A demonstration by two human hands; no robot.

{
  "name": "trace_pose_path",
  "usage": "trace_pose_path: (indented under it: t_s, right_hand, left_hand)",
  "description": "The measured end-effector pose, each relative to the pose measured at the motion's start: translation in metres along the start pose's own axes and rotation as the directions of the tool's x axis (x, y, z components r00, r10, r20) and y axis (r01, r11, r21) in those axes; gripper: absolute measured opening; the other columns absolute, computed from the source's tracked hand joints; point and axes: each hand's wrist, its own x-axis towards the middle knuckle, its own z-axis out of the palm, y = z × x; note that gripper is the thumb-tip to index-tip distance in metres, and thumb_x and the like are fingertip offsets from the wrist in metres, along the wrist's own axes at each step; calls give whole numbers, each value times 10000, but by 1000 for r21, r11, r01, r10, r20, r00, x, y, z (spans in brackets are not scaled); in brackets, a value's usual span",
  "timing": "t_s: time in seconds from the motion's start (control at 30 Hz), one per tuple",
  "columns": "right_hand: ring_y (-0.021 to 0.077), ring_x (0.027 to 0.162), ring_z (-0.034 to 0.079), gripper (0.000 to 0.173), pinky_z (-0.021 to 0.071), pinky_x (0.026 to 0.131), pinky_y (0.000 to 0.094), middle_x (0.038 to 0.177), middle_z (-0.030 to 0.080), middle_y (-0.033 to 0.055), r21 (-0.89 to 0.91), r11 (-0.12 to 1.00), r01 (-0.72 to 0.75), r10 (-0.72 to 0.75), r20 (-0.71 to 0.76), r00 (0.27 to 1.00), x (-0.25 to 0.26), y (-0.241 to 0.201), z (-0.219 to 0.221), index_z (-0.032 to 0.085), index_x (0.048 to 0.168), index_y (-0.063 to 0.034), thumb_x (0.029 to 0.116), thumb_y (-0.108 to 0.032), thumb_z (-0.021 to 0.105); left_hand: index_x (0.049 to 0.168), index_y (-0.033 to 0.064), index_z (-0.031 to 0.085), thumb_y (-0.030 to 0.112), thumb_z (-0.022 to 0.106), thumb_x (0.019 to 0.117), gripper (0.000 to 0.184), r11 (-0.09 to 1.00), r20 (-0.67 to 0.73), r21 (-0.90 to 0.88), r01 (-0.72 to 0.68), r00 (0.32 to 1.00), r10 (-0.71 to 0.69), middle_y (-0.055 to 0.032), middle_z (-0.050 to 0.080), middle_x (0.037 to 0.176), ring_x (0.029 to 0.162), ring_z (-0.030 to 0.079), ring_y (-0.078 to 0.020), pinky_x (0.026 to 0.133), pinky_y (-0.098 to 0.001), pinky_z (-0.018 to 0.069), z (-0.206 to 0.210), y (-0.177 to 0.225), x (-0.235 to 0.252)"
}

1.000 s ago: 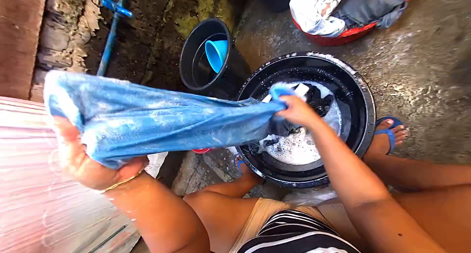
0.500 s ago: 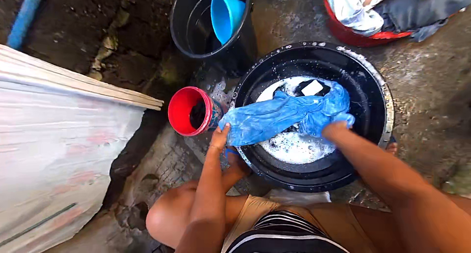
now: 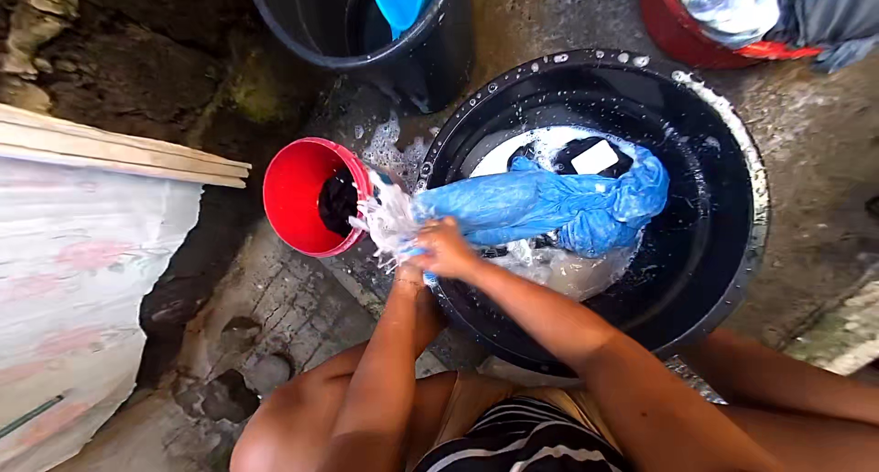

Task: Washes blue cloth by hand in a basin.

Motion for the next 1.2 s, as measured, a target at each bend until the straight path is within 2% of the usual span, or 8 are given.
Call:
trace_pose_path:
  t_s: [0.1,0.27,0.4,0.6,0.8,1.03,1.1,1.2]
  right_hand:
    - [409,1197,626,447,350,1092,694,1108,736,200,-422,820,-387,473,120,873,-29,96,-61,762,1041,-30,999,-456,632]
    - [475,1049,649,544,463,925,715,1050,688,289,-187,679,-710,697,-139,704,-35,57,-144,703,1084,36,959,-492,680]
    - [476,1190,570,579,416,997,692,1210,636,269,-336,785,-521,434,-302,849,-24,-2,-179,642,1229,0,871,-429,790]
    - [317,1050,659,432,481,990,554,1055,730,146,-135,983,128,-154,-207,966,-48,-25,-122,716,1160,-5,905,-354,725]
    - [475,1137,612,327,349,1037,739,969,746,191,-377,849,-370,311,-210,927,-124,86,-208,786,868,-50,969,-297,597]
    - [348,1157,632,337,440,1094,539,1103,712,197,3,995,-104,103,-143,984,-105,19,-172,732,1030,34,958,-294,701]
    - [320,1164,651,404,482,1070,514,1188,694,219,98,995,-10,20,-93,995,-99,-6,-158,669,1211,58,960,-256,707]
    - [344,910,696,409,532,866,602,912,714,200,-34,994,-106,107,29,994,-108,5,-157,720,971,29,944,-379,726]
  left_hand:
    - [1503,85,442,565,224,1084,673,998,-6,-39,-38,999,38,-176,545,1454,1324,545,-265,1101,-502,453,4,0,17]
    - [1308,1,599,460,311,1107,577,971,-147,84,-225,961,235,-212,665,1195,1110,653,-262,1011,-487,499,7,10,18]
    - [1273,-47,629,354,436,1097,479,892,-197,331,-308,902,384,-277,682,1168,1142,653,-389,1031,-593,457,9,34,-5]
    - [1335,65,551,291,371,1111,365,835,146,-333,-438,851,505,-75,699,1152,1033,697,-177,910,-428,598,-1,125,-118]
    - [1307,179,605,439,282,1101,463,443,100,-630,-637,500,860,-24,704,1197,1104,682,-155,942,-385,588,-119,164,-143]
    - [1215,170,607,547,211,1073,564,782,406,-624,2,855,322,-58,718,1057,980,698,-201,832,-427,601,24,94,-112]
    - [1280,168,572,408,283,1106,413,883,454,-454,-118,823,343,-31,726,1063,963,708,-156,823,-373,611,40,113,-131]
    - [1283,221,609,417,376,1090,360,786,455,-472,-401,653,606,28,731,1110,991,704,-98,833,-327,615,3,154,-166]
